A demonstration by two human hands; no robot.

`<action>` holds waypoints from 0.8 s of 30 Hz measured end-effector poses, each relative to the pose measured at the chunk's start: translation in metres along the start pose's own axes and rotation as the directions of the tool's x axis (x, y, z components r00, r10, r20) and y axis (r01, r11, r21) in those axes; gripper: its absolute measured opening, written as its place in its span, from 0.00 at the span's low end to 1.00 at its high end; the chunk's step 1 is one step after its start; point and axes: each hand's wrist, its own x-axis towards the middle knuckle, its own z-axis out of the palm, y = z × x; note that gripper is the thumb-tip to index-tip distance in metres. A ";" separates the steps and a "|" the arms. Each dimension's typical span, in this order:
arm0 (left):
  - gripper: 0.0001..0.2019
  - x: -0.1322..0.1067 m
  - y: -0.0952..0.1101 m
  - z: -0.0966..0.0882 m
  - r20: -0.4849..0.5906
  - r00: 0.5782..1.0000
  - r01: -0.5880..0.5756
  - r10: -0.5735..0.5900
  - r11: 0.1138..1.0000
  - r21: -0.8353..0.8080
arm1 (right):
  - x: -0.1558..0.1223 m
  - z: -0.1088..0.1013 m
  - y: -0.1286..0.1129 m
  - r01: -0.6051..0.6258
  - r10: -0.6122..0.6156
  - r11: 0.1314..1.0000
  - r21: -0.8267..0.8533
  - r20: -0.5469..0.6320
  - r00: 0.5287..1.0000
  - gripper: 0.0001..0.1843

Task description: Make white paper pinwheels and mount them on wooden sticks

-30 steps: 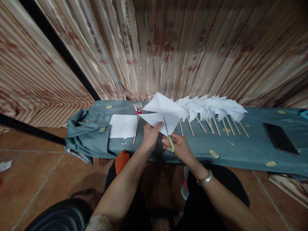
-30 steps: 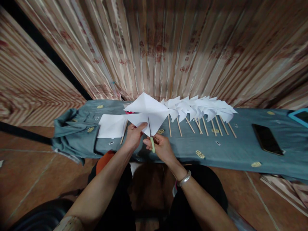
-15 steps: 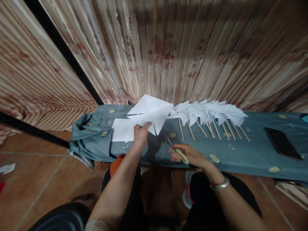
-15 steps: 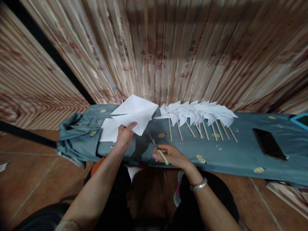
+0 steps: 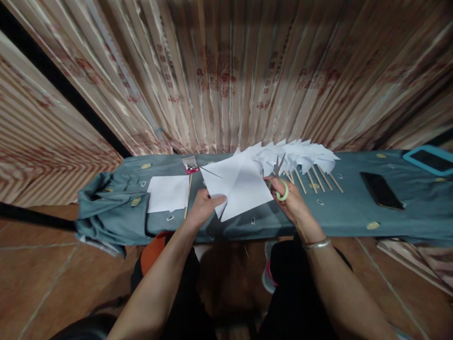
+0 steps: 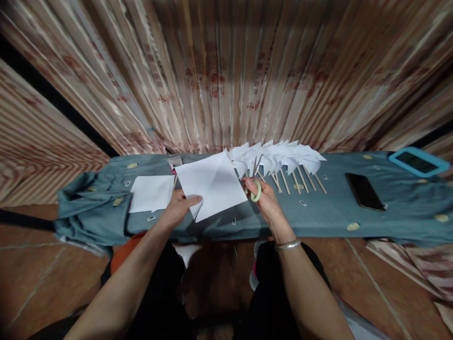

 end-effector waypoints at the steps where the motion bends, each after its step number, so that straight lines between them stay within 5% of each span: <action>1: 0.11 -0.001 -0.001 0.001 0.011 1.000 0.014 -0.014 1.000 0.022 | 0.001 0.000 -0.001 -0.004 0.005 1.000 -0.014 0.014 1.000 0.26; 8: 0.10 -0.003 0.000 0.004 0.070 0.994 0.079 -0.083 0.995 0.055 | -0.002 0.010 0.002 -0.130 0.125 0.991 0.022 0.143 0.982 0.20; 16: 0.17 -0.010 0.010 0.020 0.130 0.978 0.202 -0.160 0.879 -0.432 | 0.006 0.025 0.014 -0.011 0.031 0.971 0.239 -0.077 0.997 0.18; 24: 0.12 -0.010 0.000 0.032 0.102 0.967 0.244 -0.233 0.734 -0.634 | 0.016 0.040 0.021 0.081 -0.009 0.918 0.387 -0.184 0.983 0.18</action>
